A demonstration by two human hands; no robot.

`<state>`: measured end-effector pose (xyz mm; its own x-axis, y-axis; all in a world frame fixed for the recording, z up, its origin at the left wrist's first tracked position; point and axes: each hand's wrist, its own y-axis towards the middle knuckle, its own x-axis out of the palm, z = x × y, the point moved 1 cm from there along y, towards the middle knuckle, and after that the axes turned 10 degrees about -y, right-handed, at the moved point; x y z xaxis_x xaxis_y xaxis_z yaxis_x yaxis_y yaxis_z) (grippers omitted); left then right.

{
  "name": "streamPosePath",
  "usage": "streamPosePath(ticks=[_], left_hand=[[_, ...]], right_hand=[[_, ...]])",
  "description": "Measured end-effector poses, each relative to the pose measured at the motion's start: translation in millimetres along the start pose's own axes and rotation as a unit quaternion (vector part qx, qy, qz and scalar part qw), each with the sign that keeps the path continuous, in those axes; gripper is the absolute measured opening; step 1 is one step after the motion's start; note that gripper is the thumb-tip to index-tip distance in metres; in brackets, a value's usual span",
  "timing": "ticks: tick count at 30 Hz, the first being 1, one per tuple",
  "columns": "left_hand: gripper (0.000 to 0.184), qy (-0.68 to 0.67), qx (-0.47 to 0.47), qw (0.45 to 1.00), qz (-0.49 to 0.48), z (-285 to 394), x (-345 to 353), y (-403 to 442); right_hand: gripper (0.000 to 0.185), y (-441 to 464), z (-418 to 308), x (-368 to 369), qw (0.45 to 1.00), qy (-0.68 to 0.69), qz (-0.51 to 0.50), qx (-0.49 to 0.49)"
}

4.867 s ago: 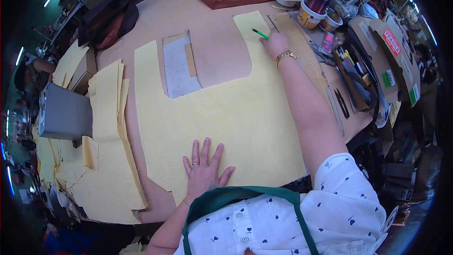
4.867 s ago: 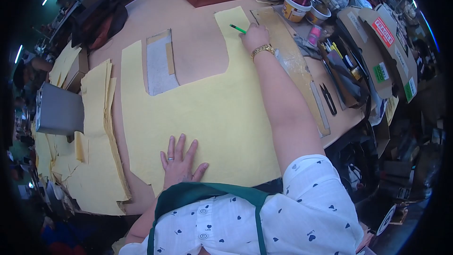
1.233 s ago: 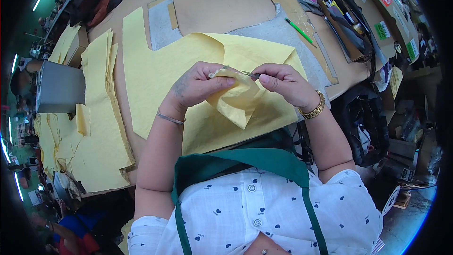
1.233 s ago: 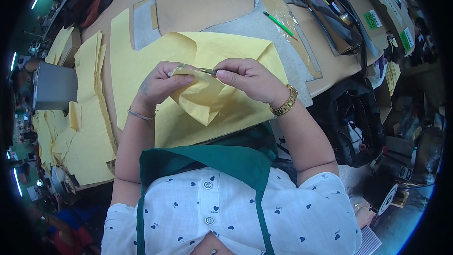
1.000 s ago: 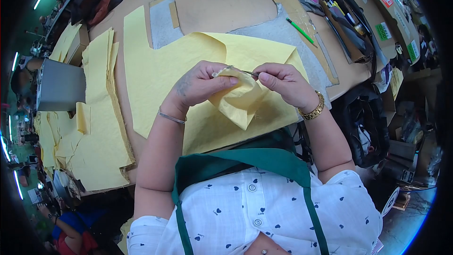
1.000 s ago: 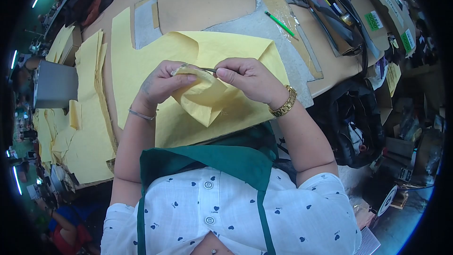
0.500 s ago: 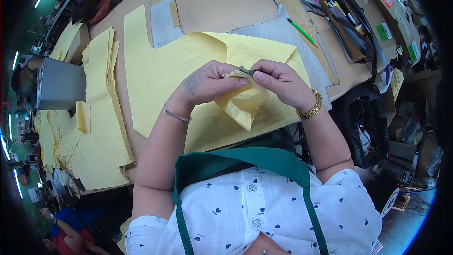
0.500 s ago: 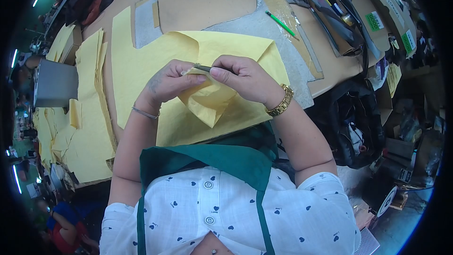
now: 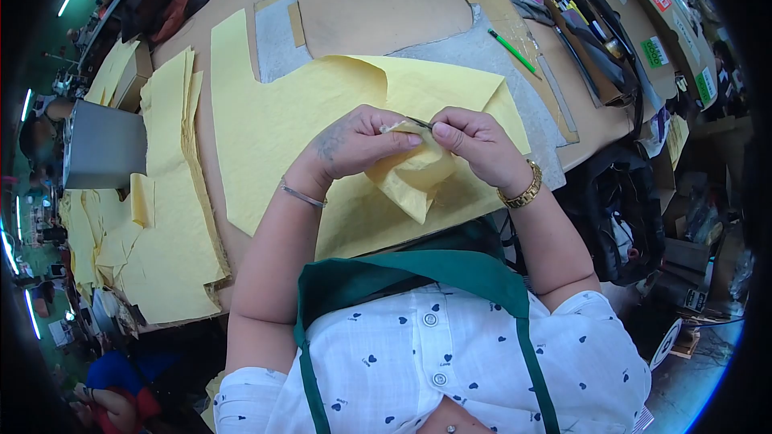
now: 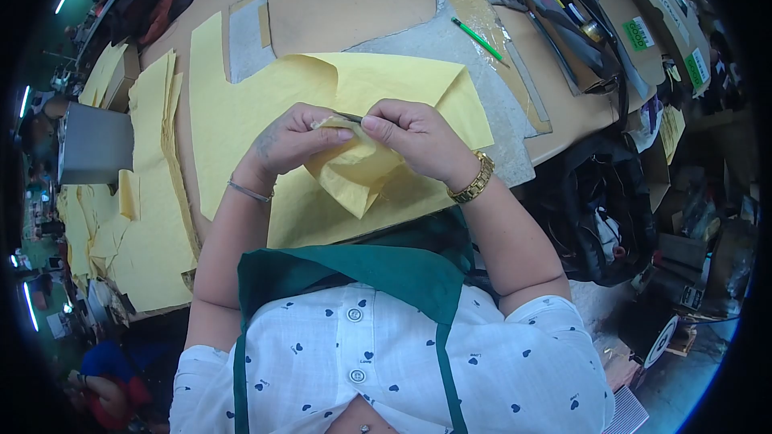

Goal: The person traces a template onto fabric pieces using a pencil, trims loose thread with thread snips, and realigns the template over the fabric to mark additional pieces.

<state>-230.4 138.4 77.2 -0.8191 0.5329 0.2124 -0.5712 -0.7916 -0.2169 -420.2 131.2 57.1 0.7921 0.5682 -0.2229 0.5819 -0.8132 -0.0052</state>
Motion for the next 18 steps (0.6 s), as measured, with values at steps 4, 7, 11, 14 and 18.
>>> streamPosePath(ticks=[4,7,11,14,18], left_hand=[[0.019,-0.005,-0.014,1.000,0.015,-3,2,0],[0.019,0.006,0.008,0.999,0.039,-6,1,-4],[0.019,0.018,0.046,0.995,0.091,-8,-13,-27],[0.019,-0.106,0.138,0.973,0.150,-28,-25,-44],[0.022,-0.124,0.164,0.940,0.274,-44,-38,-51]], right_hand=[[0.026,-5,-4,-1,0.996,0.066,0.038,0.043],[0.026,-4,6,-25,0.975,0.130,0.165,0.077],[0.033,-2,14,-101,0.918,-0.155,0.366,-0.003],[0.035,-12,42,-156,0.778,-0.465,0.407,0.115],[0.034,-5,63,-163,0.594,-0.676,0.363,0.242]])
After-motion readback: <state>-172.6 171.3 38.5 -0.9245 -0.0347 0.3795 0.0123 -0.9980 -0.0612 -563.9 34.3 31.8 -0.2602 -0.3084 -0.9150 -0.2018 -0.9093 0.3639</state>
